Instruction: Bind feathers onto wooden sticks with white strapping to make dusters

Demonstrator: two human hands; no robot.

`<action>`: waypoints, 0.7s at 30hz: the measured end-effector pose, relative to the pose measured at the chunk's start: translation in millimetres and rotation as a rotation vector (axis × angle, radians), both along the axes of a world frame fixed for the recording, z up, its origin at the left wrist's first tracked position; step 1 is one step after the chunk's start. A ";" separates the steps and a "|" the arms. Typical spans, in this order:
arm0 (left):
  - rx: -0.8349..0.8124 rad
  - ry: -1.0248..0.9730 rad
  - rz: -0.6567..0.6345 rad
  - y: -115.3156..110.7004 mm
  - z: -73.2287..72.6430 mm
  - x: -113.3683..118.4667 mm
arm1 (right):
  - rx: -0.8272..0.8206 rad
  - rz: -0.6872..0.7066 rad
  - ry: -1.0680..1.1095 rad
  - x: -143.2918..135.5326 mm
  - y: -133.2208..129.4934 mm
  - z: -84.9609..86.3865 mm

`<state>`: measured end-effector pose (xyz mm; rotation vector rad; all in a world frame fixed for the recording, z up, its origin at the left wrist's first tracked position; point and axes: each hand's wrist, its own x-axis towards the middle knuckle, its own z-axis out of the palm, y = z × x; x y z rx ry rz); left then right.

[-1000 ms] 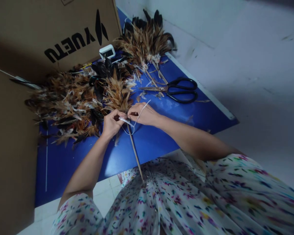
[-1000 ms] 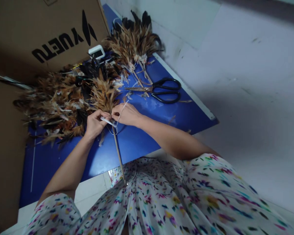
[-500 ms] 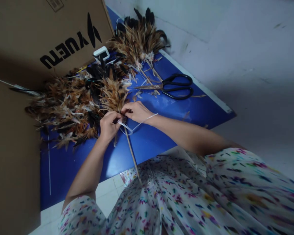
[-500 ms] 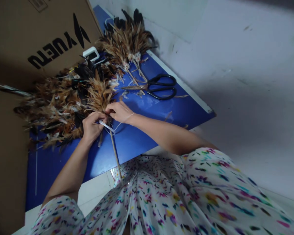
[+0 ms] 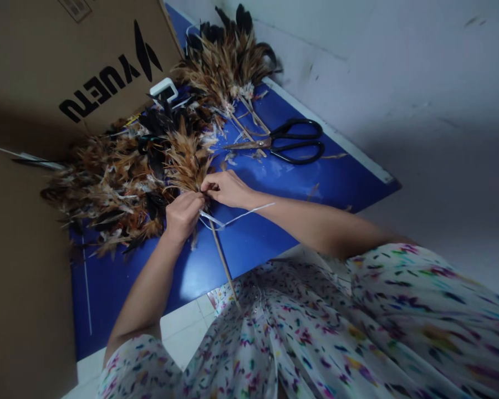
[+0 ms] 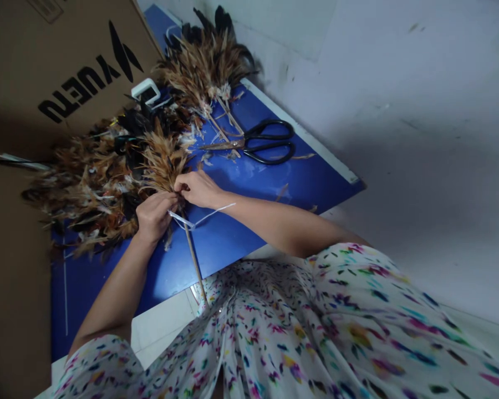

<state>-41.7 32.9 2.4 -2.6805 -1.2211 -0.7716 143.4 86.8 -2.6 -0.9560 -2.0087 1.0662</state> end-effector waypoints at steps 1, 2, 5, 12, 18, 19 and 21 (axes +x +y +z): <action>-0.004 0.015 -0.014 0.9 0.2 -1.9 | 0.000 0.001 -0.006 -0.5 0.4 -0.5; -0.009 0.032 -0.029 1.8 0.6 -3.6 | 0.001 0.000 -0.011 -0.9 0.7 -0.6; -0.018 0.099 -0.077 4.6 3.5 -8.1 | 0.000 -0.002 -0.022 -1.3 1.0 0.5; 0.022 0.196 -0.123 11.7 8.9 -13.4 | -0.015 -0.016 -0.057 0.0 -0.5 5.3; 0.173 0.199 -0.175 16.2 -4.7 -22.7 | -0.023 -0.021 -0.092 -0.6 0.4 6.2; 0.220 0.196 -0.192 16.4 -7.2 -24.3 | -0.024 -0.016 -0.097 -0.8 0.7 5.9; 0.288 0.185 -0.219 16.5 -10.7 -26.4 | -0.014 0.001 -0.107 -0.9 1.3 4.9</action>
